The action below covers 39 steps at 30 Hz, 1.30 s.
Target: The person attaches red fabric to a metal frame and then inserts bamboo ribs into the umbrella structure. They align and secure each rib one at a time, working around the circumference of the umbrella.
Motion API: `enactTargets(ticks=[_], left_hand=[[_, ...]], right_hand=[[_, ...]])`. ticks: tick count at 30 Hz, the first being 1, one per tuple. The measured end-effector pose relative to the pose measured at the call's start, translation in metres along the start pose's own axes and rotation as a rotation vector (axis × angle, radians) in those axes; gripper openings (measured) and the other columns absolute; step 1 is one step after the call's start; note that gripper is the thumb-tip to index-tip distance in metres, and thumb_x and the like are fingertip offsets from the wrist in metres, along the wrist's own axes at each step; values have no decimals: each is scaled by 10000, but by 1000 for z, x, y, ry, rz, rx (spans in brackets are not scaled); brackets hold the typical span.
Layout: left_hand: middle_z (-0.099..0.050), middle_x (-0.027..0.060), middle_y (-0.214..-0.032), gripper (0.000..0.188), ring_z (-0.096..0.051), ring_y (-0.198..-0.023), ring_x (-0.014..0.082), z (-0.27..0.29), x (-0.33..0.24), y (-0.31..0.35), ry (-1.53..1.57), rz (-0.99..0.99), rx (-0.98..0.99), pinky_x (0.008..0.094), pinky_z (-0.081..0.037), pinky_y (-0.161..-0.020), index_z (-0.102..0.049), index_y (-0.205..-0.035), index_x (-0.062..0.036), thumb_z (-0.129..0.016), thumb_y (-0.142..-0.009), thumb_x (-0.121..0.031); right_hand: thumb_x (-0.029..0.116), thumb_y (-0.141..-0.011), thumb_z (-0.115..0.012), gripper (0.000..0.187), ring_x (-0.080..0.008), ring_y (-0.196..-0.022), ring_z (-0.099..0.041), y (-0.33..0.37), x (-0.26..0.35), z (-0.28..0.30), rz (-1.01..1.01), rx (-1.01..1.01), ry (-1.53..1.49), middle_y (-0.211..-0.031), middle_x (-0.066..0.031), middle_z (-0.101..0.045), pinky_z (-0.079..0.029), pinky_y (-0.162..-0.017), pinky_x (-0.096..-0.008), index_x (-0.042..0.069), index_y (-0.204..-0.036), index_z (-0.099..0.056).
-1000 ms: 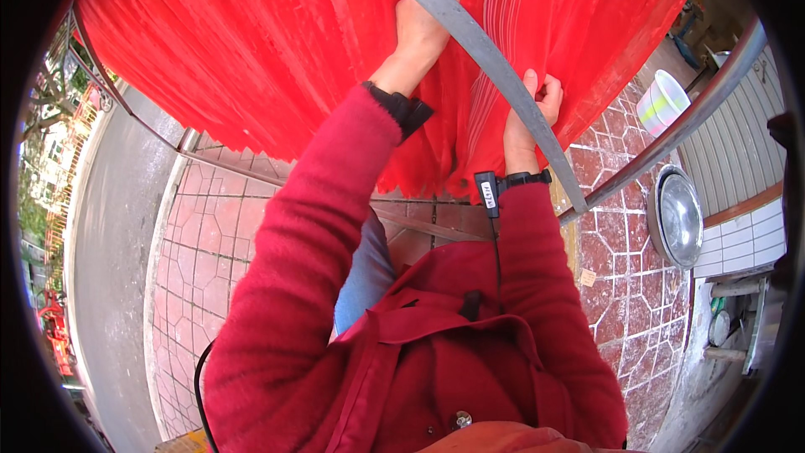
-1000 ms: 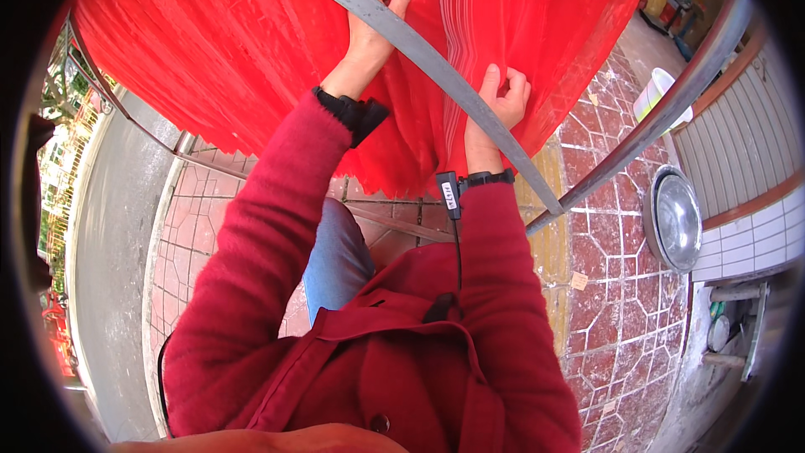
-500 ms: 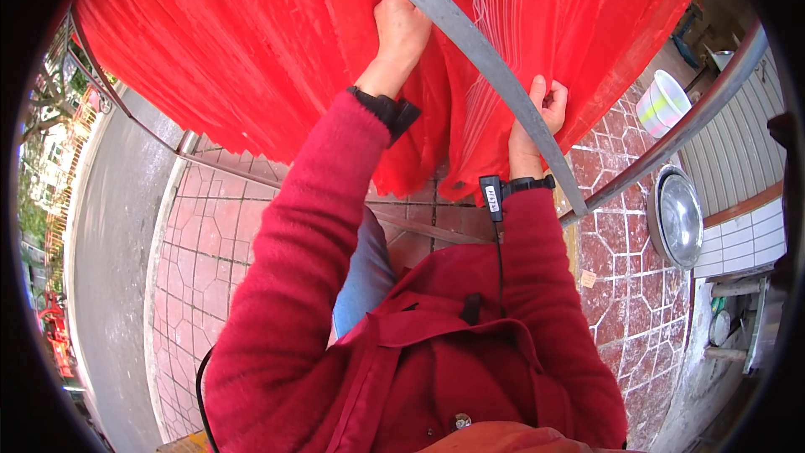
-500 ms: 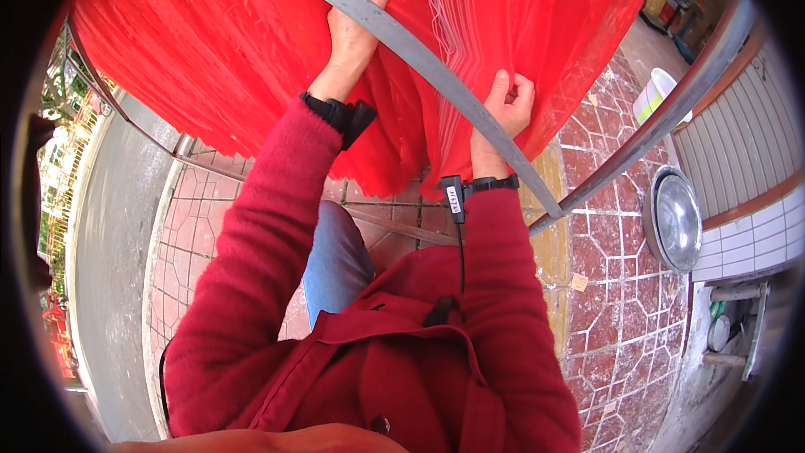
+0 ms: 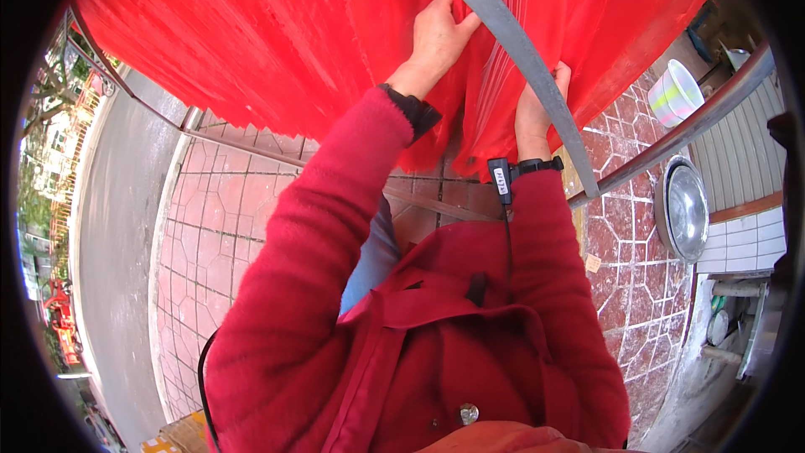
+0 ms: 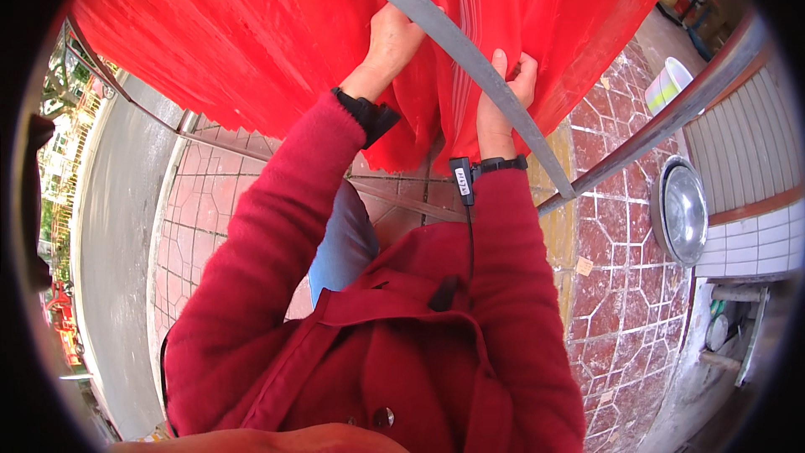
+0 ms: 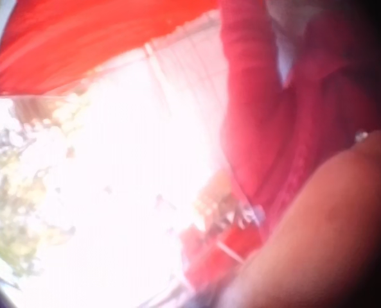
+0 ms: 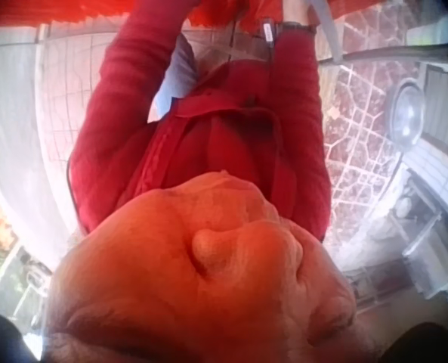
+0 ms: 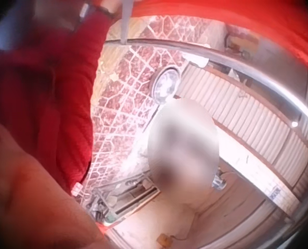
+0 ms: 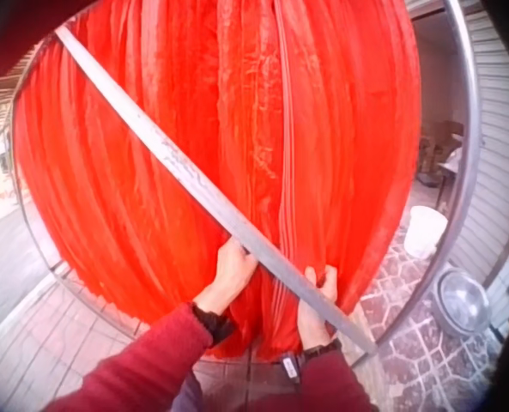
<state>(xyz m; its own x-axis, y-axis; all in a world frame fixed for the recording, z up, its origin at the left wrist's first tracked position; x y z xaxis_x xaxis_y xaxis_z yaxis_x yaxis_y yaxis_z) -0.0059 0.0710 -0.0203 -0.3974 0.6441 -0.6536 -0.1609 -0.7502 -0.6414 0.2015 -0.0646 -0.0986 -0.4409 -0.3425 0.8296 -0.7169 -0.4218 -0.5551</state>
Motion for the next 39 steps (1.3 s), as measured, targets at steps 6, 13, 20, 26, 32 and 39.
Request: enactTargets(ticks=[6, 13, 20, 26, 32, 39], left_hand=[[-711, 253, -963, 492, -691, -947, 440, -49, 38, 43, -65, 165, 144, 513, -556, -811, -607, -1098, 15, -804, -857, -367], [-704, 230, -870, 455, -703, -852, 410, -50, 74, 58, -65, 154, 105, 493, -555, -767, -625, -1137, 22, -780, -893, -329], [-699, 229, -881, 484, -694, -849, 411, -34, 93, 63, -66, 135, 90, 487, -556, -768, -613, -1162, 29, -781, -901, -343], [-710, 177, -1036, 639, -659, -1029, 383, -54, 81, 79, -225, 128, 126, 486, -548, -849, -619, -1215, 25, -817, -839, -452], [-722, 172, -1033, 533, -660, -1045, 380, -70, 87, 90, -346, 128, 65, 495, -551, -843, -636, -1171, -3, -797, -838, -387], [-735, 224, -945, 457, -705, -904, 434, -62, 130, 111, -218, 273, 99, 522, -560, -811, -626, -1171, -13, -759, -873, -334]], right_hand=[[268, -979, -690, 332, -390, -977, -681, 19, -11, -16, 59, 150, 262, -1018, -251, -691, -519, -825, -461, -33, -1101, -622], [217, -1002, -647, 270, -334, -917, -691, 20, -22, -7, 58, 105, 211, -954, -219, -708, -524, -804, -431, -50, -1039, -622], [217, -1000, -674, 353, -314, -1042, -676, 22, -54, 1, -2, 110, 232, -1135, -217, -711, -507, -926, -404, -81, -1185, -634], [252, -1013, -673, 363, -274, -956, -678, 31, -79, -3, -63, 170, 216, -1100, -194, -728, -524, -880, -385, -80, -1157, -642], [263, -1007, -669, 321, -249, -772, -631, 54, -89, -1, -73, 255, 204, -904, -164, -697, -515, -742, -396, -49, -1084, -650], [264, -1003, -669, 290, -267, -699, -625, 72, -108, 15, -57, 244, 287, -805, -156, -678, -515, -684, -402, -22, -1047, -652]])
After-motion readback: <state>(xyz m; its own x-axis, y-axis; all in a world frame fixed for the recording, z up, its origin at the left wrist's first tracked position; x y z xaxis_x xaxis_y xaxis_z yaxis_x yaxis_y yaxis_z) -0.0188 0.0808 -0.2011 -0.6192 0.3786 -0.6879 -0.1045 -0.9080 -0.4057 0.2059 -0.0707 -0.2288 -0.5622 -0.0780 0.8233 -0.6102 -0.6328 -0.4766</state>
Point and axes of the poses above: each hand's wrist, its own y-axis away from the middle knuckle, its own z-axis out of the back of the hand, x = y × z, the point moved 10 cm from there along -y, towards the middle knuckle
